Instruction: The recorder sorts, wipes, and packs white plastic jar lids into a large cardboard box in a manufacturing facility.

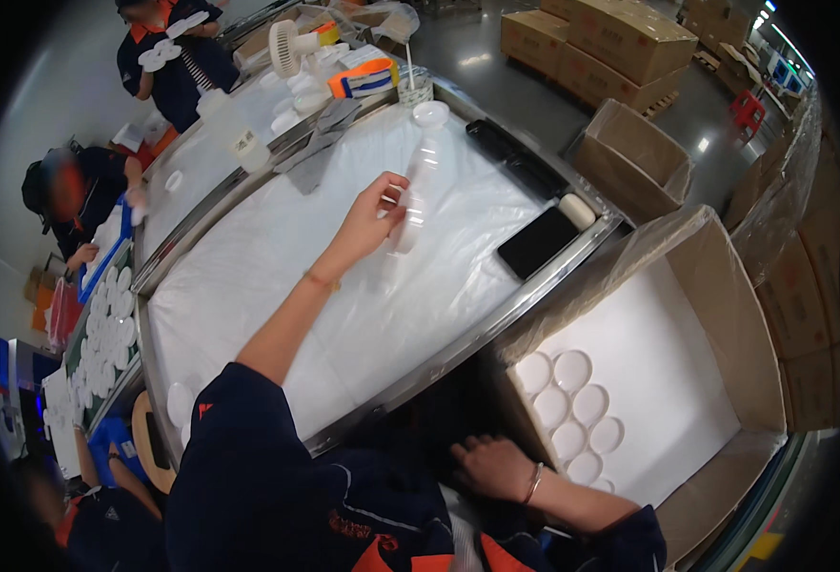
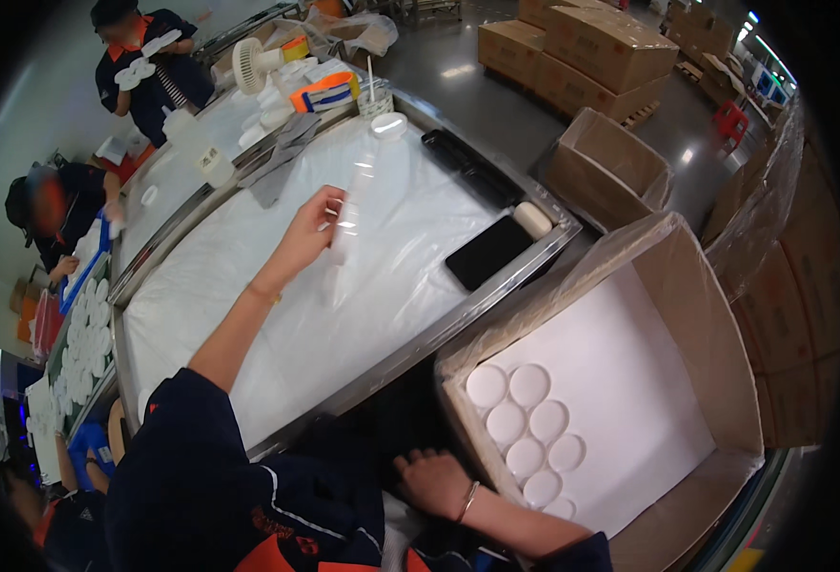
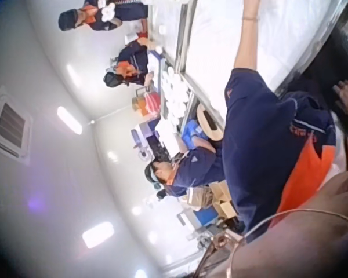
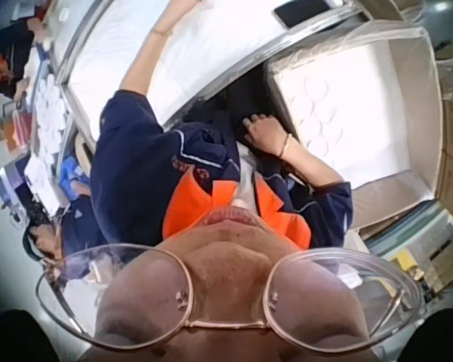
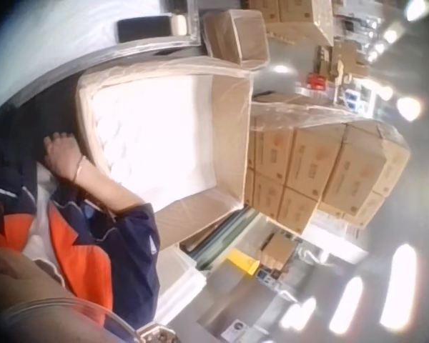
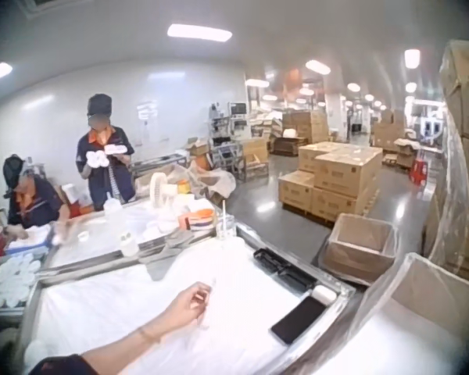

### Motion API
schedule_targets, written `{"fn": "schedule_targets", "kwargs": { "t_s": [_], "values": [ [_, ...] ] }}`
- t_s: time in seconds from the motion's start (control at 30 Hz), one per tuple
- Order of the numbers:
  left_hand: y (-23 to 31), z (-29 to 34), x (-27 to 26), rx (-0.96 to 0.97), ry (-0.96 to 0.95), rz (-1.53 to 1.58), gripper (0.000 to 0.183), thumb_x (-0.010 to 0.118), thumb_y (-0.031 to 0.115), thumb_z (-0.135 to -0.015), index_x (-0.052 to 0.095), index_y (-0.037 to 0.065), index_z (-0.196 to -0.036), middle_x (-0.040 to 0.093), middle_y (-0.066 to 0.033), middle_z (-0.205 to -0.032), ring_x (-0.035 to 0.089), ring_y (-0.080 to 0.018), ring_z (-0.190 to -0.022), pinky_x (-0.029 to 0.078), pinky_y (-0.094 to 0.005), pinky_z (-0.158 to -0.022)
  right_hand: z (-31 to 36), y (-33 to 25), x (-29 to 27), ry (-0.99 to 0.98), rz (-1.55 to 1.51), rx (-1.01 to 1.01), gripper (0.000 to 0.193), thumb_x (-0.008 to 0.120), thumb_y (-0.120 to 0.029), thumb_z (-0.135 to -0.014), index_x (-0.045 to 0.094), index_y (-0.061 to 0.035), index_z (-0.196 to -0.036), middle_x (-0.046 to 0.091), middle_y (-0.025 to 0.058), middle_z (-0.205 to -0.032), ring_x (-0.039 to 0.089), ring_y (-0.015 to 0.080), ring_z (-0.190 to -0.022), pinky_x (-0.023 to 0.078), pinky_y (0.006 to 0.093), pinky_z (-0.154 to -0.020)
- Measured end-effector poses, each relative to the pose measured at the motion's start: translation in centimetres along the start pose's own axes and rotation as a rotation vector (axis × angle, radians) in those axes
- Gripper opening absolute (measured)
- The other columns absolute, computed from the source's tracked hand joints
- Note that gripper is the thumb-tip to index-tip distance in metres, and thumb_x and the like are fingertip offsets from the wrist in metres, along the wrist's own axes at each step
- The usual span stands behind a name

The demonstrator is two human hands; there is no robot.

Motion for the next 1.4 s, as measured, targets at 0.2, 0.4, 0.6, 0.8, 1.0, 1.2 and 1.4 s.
{"fn": "schedule_targets", "kwargs": {
  "t_s": [0.2, 0.4, 0.6, 0.8, 1.0, 1.2, 1.4],
  "values": [
    [1.8, 17.5, 5.3, -0.204, -0.128, 1.731, 0.037, 0.053, 0.022, -0.095, 0.051, 0.006, -0.129, 0.059, -0.0095, -0.126, 0.059, -0.0230, -0.113, 0.050, -0.0400, -0.097, -0.1, 1.4, 0.9, 0.035, 0.024, 0.028, 0.038, 0.061, -0.033, -0.084, 0.058, -0.0055, -0.110, 0.063, 0.0159, -0.097, 0.064, 0.0315, -0.091, 0.052, 0.0436, -0.075],
    [6.9, 22.0, 6.4, 0.039, -0.058, 1.545, 0.045, 0.055, 0.025, -0.095, 0.046, 0.007, -0.135, 0.054, -0.0108, -0.132, 0.057, -0.0236, -0.117, 0.050, -0.0410, -0.097, -0.2, 3.5, 1.1, 0.199, -0.082, -0.016, 0.029, 0.060, -0.029, -0.083, 0.057, -0.0053, -0.099, 0.063, 0.0169, -0.088, 0.066, 0.0324, -0.078, 0.055, 0.0429, -0.067],
    [7.5, 22.9, 7.9, -0.087, -0.157, 1.903, 0.057, 0.055, 0.035, -0.093, 0.038, 0.011, -0.142, 0.051, -0.0133, -0.134, 0.053, -0.0300, -0.122, 0.047, -0.0520, -0.099, -0.5, 4.3, 1.6, 0.303, -0.152, -0.036, 0.029, 0.053, -0.027, -0.087, 0.057, -0.0038, -0.104, 0.064, 0.0206, -0.093, 0.067, 0.0339, -0.080, 0.055, 0.0432, -0.070],
    [7.2, 23.4, 7.7, -0.067, -0.095, 1.460, 0.053, 0.052, 0.041, -0.094, 0.043, 0.012, -0.137, 0.052, -0.0138, -0.133, 0.054, -0.0303, -0.121, 0.047, -0.0554, -0.098, -1.6, 7.6, 6.4, 0.243, -0.296, 0.020, 0.043, 0.054, -0.029, -0.087, 0.053, -0.0028, -0.120, 0.065, 0.0221, -0.101, 0.067, 0.0342, -0.086, 0.055, 0.0420, -0.074],
    [7.1, 23.7, 8.3, -0.137, -0.071, 1.659, 0.052, 0.053, 0.040, -0.093, 0.045, 0.011, -0.136, 0.054, -0.0136, -0.131, 0.056, -0.0285, -0.119, 0.049, -0.0522, -0.097, -1.6, 5.5, 4.8, 0.061, -0.041, 0.037, 0.043, 0.056, -0.031, -0.086, 0.054, -0.0049, -0.120, 0.064, 0.0220, -0.103, 0.066, 0.0351, -0.091, 0.054, 0.0428, -0.078],
    [6.9, 23.6, 9.1, -0.154, -0.074, 1.690, 0.053, 0.055, 0.038, -0.093, 0.044, 0.008, -0.136, 0.058, -0.0140, -0.126, 0.060, -0.0279, -0.113, 0.051, -0.0470, -0.096, -1.2, 4.0, 2.3, 0.154, -0.070, -0.049, 0.045, 0.058, -0.029, -0.083, 0.054, -0.0057, -0.121, 0.064, 0.0227, -0.100, 0.065, 0.0353, -0.090, 0.054, 0.0437, -0.076],
    [7.5, 23.7, 7.9, -0.065, 0.028, 1.443, 0.050, 0.061, 0.030, -0.090, 0.049, 0.004, -0.132, 0.061, -0.0164, -0.120, 0.063, -0.0274, -0.107, 0.053, -0.0424, -0.094, -1.4, 6.0, 4.8, 0.092, -0.012, 0.054, 0.039, 0.058, -0.027, -0.083, 0.057, -0.0042, -0.115, 0.063, 0.0230, -0.097, 0.064, 0.0360, -0.087, 0.053, 0.0441, -0.076]
  ]
}}
Point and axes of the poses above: each hand's wrist, its own z-axis away from the middle knuckle, its own x-axis out of the palm, y = z × x, the point moved 10 cm from there along -z, towards the middle knuckle
